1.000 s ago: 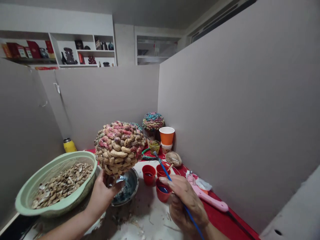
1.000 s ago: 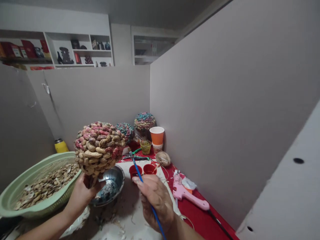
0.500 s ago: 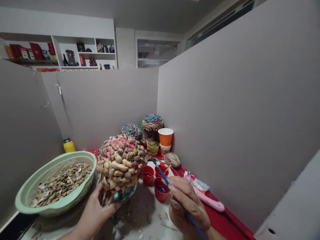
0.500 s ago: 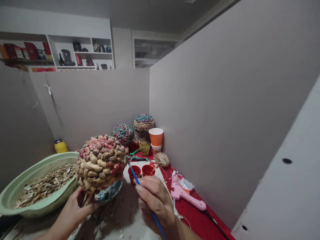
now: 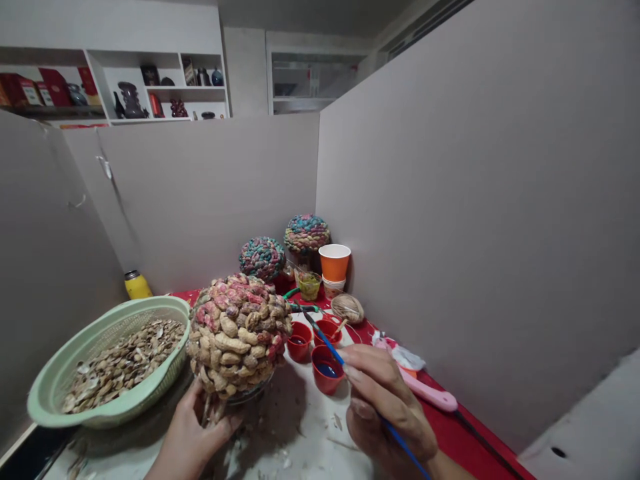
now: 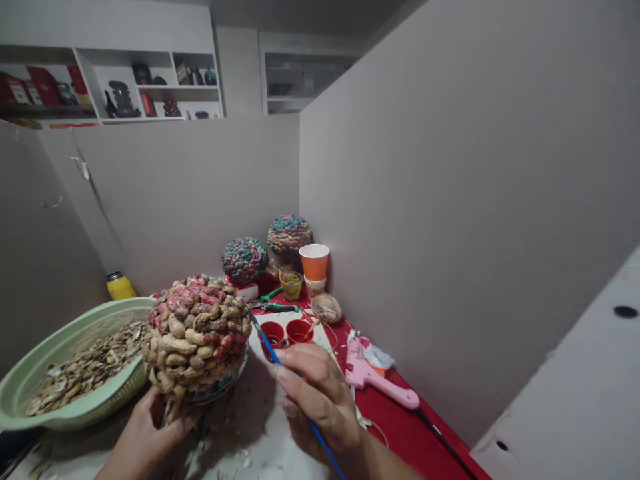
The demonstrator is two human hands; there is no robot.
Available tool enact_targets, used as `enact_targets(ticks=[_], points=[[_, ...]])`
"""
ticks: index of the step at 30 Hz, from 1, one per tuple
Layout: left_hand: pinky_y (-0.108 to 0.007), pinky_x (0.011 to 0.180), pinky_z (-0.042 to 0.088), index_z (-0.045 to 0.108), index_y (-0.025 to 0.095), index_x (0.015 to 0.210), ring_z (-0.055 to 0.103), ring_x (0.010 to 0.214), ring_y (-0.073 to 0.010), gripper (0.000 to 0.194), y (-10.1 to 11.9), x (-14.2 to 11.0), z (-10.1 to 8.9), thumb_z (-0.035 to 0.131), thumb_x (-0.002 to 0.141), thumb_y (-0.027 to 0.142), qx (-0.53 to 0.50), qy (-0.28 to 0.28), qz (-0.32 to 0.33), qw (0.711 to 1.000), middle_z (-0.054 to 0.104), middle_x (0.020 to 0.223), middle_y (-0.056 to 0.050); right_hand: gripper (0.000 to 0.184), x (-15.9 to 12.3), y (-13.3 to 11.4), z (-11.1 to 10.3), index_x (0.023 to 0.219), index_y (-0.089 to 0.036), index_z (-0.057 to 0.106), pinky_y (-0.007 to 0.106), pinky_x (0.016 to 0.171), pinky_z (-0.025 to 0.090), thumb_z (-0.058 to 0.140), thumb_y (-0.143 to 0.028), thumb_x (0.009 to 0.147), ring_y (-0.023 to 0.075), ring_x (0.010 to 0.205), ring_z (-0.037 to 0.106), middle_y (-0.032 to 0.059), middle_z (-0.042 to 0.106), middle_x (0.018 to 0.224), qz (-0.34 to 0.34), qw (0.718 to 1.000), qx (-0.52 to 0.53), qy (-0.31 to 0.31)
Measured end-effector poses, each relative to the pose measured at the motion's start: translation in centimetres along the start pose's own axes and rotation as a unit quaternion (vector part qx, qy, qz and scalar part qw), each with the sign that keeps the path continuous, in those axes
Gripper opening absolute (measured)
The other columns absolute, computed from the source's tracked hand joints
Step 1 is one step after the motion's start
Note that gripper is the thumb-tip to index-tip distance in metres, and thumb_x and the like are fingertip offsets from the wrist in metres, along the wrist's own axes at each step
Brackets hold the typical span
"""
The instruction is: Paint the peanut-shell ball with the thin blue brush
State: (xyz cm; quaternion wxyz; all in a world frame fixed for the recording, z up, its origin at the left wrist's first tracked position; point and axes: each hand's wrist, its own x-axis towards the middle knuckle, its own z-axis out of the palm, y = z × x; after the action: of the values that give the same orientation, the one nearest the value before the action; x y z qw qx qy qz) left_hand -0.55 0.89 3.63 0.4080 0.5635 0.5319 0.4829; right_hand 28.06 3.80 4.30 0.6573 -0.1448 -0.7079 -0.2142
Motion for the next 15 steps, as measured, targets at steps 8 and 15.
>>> enact_targets(ticks=[8,15], points=[[-0.043,0.095,0.064,0.077,0.021,0.104,0.078,0.109,-0.0395,0.055,-2.4,-0.1,-0.3,0.089,0.06,0.052,0.044,0.061,-0.011,0.997,0.085,0.113,-0.015,0.034,2.3,0.9,-0.6,0.135,-0.026,0.067,0.046,0.086,0.063,0.057,-0.018,0.103,0.0245,0.104,0.073,0.0095,0.077,0.112,0.107,0.993,-0.048,-0.016],[-0.043,0.091,0.065,0.075,0.021,0.104,0.079,0.105,-0.0388,0.059,-2.7,-0.4,0.6,0.088,0.058,0.057,0.024,0.113,-0.006,0.993,0.086,0.107,-0.013,0.018,3.4,3.0,-0.4,0.109,-0.026,0.076,0.04,0.086,0.06,0.06,-0.018,0.103,0.0203,0.092,0.074,0.0047,0.079,0.099,0.22,0.974,-0.053,-0.035]])
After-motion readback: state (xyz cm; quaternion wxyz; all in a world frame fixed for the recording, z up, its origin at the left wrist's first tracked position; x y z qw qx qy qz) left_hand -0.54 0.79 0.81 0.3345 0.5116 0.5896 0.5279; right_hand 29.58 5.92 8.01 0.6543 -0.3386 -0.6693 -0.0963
